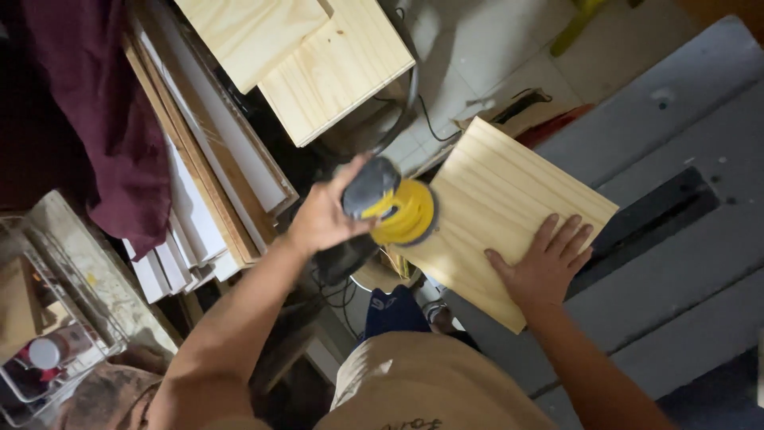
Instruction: Sanding a square wooden board using an electric orbital sander on a workbench in a workshop.
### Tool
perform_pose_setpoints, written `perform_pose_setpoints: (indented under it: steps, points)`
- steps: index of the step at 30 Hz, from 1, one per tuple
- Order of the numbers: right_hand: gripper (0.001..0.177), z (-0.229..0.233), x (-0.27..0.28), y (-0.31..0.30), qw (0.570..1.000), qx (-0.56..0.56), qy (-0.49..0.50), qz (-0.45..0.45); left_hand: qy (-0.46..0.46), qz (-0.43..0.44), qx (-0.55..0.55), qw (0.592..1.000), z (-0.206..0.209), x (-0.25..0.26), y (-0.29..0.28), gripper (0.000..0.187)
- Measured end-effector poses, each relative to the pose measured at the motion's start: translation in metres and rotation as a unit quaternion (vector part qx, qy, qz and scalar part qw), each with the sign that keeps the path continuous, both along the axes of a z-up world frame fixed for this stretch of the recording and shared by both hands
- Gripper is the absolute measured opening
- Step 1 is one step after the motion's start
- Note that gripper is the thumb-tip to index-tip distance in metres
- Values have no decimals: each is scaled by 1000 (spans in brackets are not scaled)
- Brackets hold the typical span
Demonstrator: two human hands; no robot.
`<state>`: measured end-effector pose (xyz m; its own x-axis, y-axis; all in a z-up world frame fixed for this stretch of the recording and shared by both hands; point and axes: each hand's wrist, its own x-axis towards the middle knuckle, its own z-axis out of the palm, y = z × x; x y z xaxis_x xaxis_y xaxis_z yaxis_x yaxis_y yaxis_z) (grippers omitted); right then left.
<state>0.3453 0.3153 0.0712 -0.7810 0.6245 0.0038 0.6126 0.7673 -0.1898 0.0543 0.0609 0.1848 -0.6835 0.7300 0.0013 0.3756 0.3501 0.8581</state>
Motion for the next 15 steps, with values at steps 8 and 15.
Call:
perform_pose_setpoints:
  steps: [8,15]
  points:
    - [131,9,-3,-2,1000,0,24,10,107,-39,-53,992,-6,-1,33,103]
    - [129,5,0,-2,999,-9,39,-1,164,-44,-50,984,-30,-61,115,101]
